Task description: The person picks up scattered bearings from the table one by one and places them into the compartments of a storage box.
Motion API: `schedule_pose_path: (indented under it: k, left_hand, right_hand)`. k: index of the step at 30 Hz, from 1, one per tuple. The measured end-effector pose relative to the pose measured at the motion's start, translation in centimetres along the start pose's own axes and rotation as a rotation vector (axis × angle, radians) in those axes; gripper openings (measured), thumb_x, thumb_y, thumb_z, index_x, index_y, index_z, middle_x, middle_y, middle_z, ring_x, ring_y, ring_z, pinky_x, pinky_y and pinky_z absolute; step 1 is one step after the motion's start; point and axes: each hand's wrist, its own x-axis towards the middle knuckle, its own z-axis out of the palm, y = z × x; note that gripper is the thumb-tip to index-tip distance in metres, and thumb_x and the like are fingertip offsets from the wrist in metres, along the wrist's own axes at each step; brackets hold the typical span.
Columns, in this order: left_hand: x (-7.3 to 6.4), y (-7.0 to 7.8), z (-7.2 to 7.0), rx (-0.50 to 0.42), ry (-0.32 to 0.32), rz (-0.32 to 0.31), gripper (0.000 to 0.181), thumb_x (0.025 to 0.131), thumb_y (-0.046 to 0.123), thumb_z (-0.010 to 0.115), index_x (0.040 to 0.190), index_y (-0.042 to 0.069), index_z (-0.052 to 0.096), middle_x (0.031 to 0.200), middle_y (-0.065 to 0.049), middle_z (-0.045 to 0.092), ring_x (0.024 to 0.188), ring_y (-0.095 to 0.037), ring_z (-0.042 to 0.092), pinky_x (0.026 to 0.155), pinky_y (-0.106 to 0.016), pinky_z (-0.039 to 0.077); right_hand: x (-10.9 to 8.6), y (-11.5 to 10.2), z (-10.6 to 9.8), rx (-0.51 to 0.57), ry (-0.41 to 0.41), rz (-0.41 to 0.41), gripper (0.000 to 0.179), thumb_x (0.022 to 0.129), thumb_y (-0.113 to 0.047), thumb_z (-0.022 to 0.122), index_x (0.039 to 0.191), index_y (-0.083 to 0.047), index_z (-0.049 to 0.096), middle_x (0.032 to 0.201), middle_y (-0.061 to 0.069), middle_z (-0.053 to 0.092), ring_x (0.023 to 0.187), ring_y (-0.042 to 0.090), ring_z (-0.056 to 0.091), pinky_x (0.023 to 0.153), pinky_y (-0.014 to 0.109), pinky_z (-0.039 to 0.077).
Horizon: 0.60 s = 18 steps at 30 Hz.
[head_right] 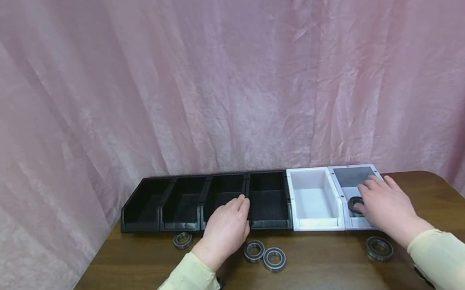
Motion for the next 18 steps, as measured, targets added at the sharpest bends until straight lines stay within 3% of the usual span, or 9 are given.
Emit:
schedule_pose_path:
  k: [7, 13, 18]
  left_hand:
    - [-0.1, -0.1, -0.1, -0.007, 0.001, -0.004, 0.045, 0.101, 0.025, 0.078, 0.140, 0.003, 0.072, 0.145, -0.014, 0.071, 0.128, -0.025, 0.071, 0.102, -0.038, 0.061]
    - [-0.1, 0.0, 0.0, -0.022, 0.001, -0.002, 0.045, 0.102, 0.025, 0.078, 0.140, 0.002, 0.072, 0.145, -0.015, 0.071, 0.128, -0.025, 0.072, 0.102, -0.038, 0.061]
    - [-0.1, 0.0, -0.1, -0.014, -0.007, -0.006, 0.045, 0.103, 0.026, 0.077, 0.141, 0.003, 0.071, 0.147, -0.014, 0.070, 0.128, -0.025, 0.071, 0.103, -0.038, 0.061]
  right_hand:
    - [-1.0, -0.3, -1.1, -0.020, 0.039, -0.023, 0.057, 0.093, -0.026, 0.088, 0.126, 0.015, 0.067, 0.126, 0.034, 0.068, 0.130, 0.055, 0.059, 0.113, 0.071, 0.042]
    - [-2.0, -0.7, -2.0, -0.005, 0.026, -0.023, 0.063, 0.092, -0.026, 0.089, 0.131, 0.017, 0.065, 0.128, 0.035, 0.068, 0.130, 0.056, 0.059, 0.115, 0.071, 0.041]
    - [-2.8, -1.4, -2.6, -0.004, 0.065, -0.060, 0.063, 0.089, -0.027, 0.092, 0.129, 0.016, 0.067, 0.124, 0.032, 0.070, 0.124, 0.054, 0.064, 0.113, 0.069, 0.044]
